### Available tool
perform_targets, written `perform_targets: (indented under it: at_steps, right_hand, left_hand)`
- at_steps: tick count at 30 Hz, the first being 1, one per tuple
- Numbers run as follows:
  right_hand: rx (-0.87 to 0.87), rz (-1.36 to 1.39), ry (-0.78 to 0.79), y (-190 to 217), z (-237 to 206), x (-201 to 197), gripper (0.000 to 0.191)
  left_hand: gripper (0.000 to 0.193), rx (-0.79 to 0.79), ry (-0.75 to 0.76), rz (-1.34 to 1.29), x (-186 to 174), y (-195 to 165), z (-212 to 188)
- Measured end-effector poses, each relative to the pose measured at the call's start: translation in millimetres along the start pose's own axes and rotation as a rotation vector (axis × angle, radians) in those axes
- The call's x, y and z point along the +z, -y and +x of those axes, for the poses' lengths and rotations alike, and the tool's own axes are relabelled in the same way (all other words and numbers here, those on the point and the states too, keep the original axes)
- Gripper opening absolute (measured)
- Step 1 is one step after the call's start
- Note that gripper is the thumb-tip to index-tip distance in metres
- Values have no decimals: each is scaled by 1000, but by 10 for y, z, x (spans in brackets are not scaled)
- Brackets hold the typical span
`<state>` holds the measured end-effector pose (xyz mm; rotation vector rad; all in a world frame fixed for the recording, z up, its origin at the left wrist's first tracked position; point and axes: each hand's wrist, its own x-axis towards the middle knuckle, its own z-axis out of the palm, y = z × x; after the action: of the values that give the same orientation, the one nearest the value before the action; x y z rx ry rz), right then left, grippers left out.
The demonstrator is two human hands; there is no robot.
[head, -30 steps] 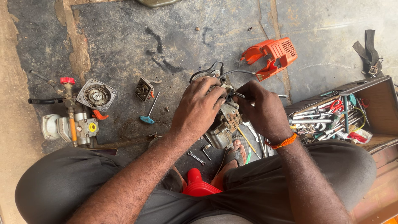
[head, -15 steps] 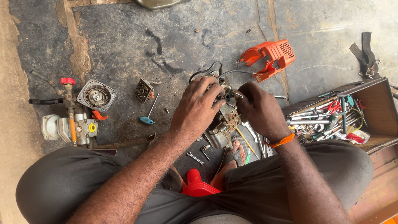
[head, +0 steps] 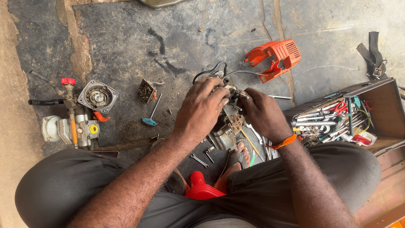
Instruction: The person sits on the floor and uses a wrench to tighten bolts on a small engine block. They rotate the engine to access different sides and continue tightening fasteners throughout the clip.
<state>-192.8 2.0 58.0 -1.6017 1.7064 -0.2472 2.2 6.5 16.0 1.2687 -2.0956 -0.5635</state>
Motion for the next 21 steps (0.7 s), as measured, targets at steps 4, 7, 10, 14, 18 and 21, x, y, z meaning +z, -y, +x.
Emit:
perform_targets:
  at_steps: [4, 7, 10, 14, 18, 21]
  right_hand:
    - [4, 75, -22, 74, -55, -67, 27]
    - [-24, 53, -28, 107, -72, -74, 28]
    - [-20, 35, -36, 64, -52, -38, 28]
    - [-4, 52, -11, -89, 35, 74, 32]
    - [17, 317, 24, -210, 90, 182, 36]
    - [48, 274, 57, -199, 86, 147, 36]
  left_hand:
    - [24, 12, -8, 1, -3, 14, -9]
    - [25, 20, -2, 6, -6, 19, -7]
    - [25, 14, 15, -1, -3, 23, 3]
    - [25, 43, -21, 5, -3, 15, -4]
    - [22, 23, -23, -30, -13, 25, 5]
    - [25, 17, -9, 0, -11, 9, -13]
